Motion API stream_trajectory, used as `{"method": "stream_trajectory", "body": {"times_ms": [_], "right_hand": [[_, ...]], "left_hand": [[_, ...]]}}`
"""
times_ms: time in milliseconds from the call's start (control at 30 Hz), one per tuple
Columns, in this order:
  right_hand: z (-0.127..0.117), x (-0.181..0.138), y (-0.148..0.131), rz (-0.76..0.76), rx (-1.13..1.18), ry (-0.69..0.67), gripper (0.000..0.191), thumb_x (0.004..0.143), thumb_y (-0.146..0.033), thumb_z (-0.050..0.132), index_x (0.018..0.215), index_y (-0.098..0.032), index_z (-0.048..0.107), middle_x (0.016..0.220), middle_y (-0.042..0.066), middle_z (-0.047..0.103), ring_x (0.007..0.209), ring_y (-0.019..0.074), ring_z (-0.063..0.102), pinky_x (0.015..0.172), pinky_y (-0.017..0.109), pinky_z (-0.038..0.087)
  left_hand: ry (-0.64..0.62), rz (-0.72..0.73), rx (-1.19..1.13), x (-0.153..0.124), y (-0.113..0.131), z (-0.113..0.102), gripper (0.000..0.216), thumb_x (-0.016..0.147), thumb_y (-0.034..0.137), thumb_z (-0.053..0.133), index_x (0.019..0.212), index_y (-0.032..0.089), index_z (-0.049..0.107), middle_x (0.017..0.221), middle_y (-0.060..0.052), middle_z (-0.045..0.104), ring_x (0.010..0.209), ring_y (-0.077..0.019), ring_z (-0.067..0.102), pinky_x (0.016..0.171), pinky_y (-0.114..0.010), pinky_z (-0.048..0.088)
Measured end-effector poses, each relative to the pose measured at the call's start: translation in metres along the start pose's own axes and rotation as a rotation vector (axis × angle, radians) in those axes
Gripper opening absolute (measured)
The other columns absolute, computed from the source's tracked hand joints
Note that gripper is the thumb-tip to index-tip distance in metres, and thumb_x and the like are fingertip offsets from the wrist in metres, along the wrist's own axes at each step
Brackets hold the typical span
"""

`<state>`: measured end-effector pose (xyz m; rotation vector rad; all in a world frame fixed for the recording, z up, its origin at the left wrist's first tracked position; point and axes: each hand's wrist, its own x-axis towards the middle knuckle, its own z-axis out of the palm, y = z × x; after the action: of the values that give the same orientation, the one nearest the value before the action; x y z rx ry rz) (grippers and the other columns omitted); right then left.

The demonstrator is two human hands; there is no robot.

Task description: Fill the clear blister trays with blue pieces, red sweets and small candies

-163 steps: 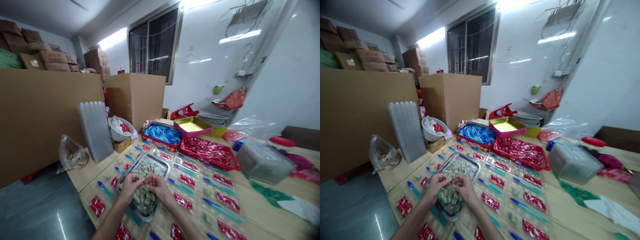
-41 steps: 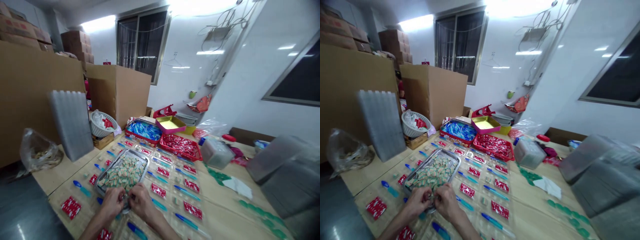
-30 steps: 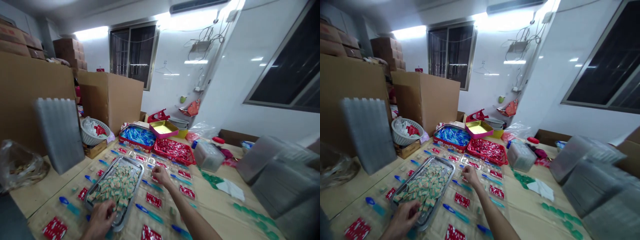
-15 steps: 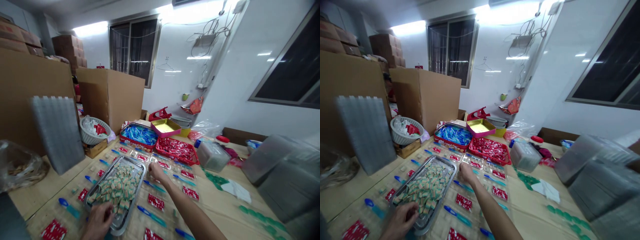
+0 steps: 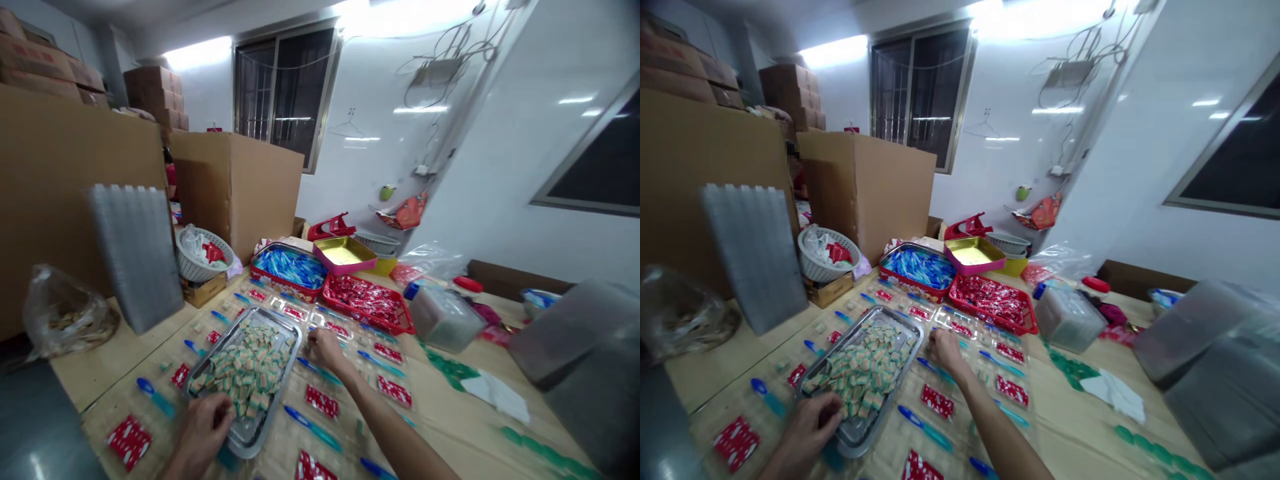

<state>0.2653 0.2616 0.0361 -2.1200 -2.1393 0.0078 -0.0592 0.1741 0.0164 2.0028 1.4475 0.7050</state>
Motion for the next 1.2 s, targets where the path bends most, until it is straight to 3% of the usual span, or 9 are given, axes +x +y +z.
{"method": "stream_trajectory", "body": {"times_ms": [167,333,500,700,900,1067,1200], "right_hand": [[0.001,0.0,-0.003,-0.013,0.041,-0.014,0.018,0.07,-0.013,0.054,0.068,-0.015,0.072,0.075,0.011,0.073,0.072,0.0215,0.064,0.069,0.029,0.035],[-0.005,-0.015,-0.018,-0.01,0.105,0.064,0.024,0.079,-0.015,0.048,0.082,-0.015,0.071,0.086,0.011,0.072,0.078,0.0212,0.063,0.073,0.029,0.036],[-0.01,-0.059,-0.075,-0.263,0.427,0.092,0.017,0.079,-0.015,0.051,0.08,-0.019,0.067,0.077,0.002,0.068,0.073,0.0166,0.06,0.074,0.027,0.037],[-0.007,-0.093,-0.131,-0.41,0.327,-0.017,0.016,0.072,-0.01,0.055,0.08,-0.02,0.063,0.088,0.003,0.066,0.089,0.0209,0.057,0.079,0.033,0.031],[0.005,-0.091,-0.136,-0.421,0.237,0.006,0.015,0.075,-0.007,0.051,0.078,-0.019,0.061,0.083,0.005,0.065,0.081,0.0198,0.057,0.075,0.033,0.031],[0.007,-0.089,-0.132,-0.463,0.275,-0.003,0.02,0.08,-0.008,0.048,0.078,-0.019,0.064,0.079,0.004,0.066,0.078,0.0179,0.057,0.077,0.031,0.034],[0.003,-0.089,-0.131,-0.415,0.393,-0.043,0.023,0.078,-0.005,0.049,0.077,-0.019,0.068,0.082,0.004,0.068,0.083,0.018,0.059,0.08,0.029,0.037]], "left_hand": [[0.014,-0.074,0.022,0.001,0.008,-0.014,0.014,0.074,0.022,0.05,0.073,0.017,0.063,0.068,-0.001,0.064,0.065,-0.0164,0.058,0.062,-0.025,0.04],[0.08,-0.109,0.172,0.001,0.011,-0.018,0.014,0.072,0.013,0.051,0.075,0.018,0.063,0.082,-0.003,0.066,0.086,-0.02,0.058,0.078,-0.03,0.038],[0.03,-0.06,0.264,0.001,0.019,-0.011,0.017,0.075,0.015,0.05,0.082,0.022,0.064,0.094,-0.004,0.065,0.1,-0.0226,0.053,0.091,-0.038,0.03],[-0.056,-0.034,0.295,0.002,0.033,-0.001,0.02,0.071,0.019,0.055,0.09,0.022,0.064,0.107,-0.005,0.062,0.111,-0.0256,0.047,0.1,-0.043,0.022],[-0.136,0.025,0.376,0.006,0.046,0.009,0.015,0.072,0.022,0.055,0.084,0.018,0.063,0.1,-0.008,0.063,0.105,-0.0276,0.049,0.091,-0.043,0.028],[-0.105,0.009,0.329,0.008,0.041,0.016,0.012,0.072,0.017,0.053,0.08,0.019,0.062,0.098,-0.007,0.064,0.105,-0.0268,0.048,0.089,-0.042,0.028],[-0.067,0.016,0.266,0.005,0.033,0.017,0.013,0.073,0.012,0.052,0.076,0.019,0.062,0.095,-0.006,0.065,0.103,-0.0251,0.049,0.089,-0.04,0.028]]}}
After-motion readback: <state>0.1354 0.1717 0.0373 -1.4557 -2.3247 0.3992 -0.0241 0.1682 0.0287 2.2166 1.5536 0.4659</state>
